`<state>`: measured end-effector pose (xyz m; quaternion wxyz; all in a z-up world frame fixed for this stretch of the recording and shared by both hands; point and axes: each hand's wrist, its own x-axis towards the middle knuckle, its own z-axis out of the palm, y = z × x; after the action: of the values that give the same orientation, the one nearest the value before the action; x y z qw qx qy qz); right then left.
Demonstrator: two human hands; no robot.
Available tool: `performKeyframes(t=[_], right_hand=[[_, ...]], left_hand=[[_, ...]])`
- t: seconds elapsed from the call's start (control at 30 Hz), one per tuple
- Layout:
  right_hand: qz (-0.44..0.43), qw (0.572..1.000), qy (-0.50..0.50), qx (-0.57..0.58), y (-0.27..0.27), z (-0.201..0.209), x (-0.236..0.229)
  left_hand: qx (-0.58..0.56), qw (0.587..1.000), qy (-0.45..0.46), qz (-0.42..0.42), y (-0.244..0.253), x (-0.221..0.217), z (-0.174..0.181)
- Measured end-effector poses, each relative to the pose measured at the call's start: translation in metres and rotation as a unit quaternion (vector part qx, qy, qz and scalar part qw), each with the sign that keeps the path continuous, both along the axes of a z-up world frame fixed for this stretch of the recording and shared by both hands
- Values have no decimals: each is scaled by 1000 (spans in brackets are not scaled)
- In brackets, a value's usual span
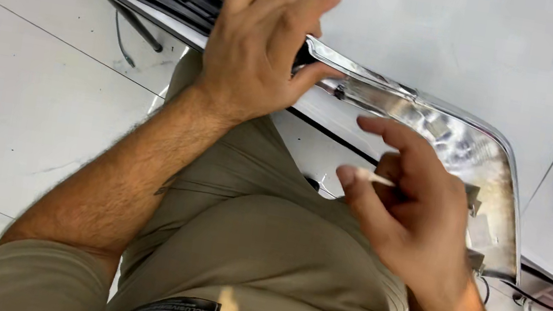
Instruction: The person cleans a chrome car trim piece using a cotton swab dipped in a liquid from a can. They repeatedly dip the swab and wipe along the edges and surface of the trim, then set the can and swab aside.
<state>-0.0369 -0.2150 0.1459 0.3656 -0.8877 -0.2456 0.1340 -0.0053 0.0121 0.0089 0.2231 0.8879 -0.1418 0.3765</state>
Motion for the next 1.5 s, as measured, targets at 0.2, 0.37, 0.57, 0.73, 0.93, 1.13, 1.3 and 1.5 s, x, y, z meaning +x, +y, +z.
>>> performKeyframes(t=[0.2,0.37,0.57,0.73,0.93,1.13,1.3,1.5], right_hand=[[-29,996,37,-77,9,-20,19],[-24,986,-125,-110,23,-17,30],[13,975,-167,145,18,-32,45],[-4,991,-92,95,36,-24,58],[10,993,-106,54,48,-38,71],[20,991,-122,41,55,-39,73],[25,989,-116,86,60,-36,71],[1,985,-128,116,54,-34,68]], left_hand=[[2,1000,-31,-5,2,2,-6],[12,998,-63,7,1,6,-7],[11,998,-60,30,1,4,-3],[12,999,-26,29,2,1,-5],[16,999,-28,33,2,0,-3],[14,999,-36,33,2,1,-3],[8,999,-34,33,2,1,-5],[4,999,-23,23,2,0,-4]])
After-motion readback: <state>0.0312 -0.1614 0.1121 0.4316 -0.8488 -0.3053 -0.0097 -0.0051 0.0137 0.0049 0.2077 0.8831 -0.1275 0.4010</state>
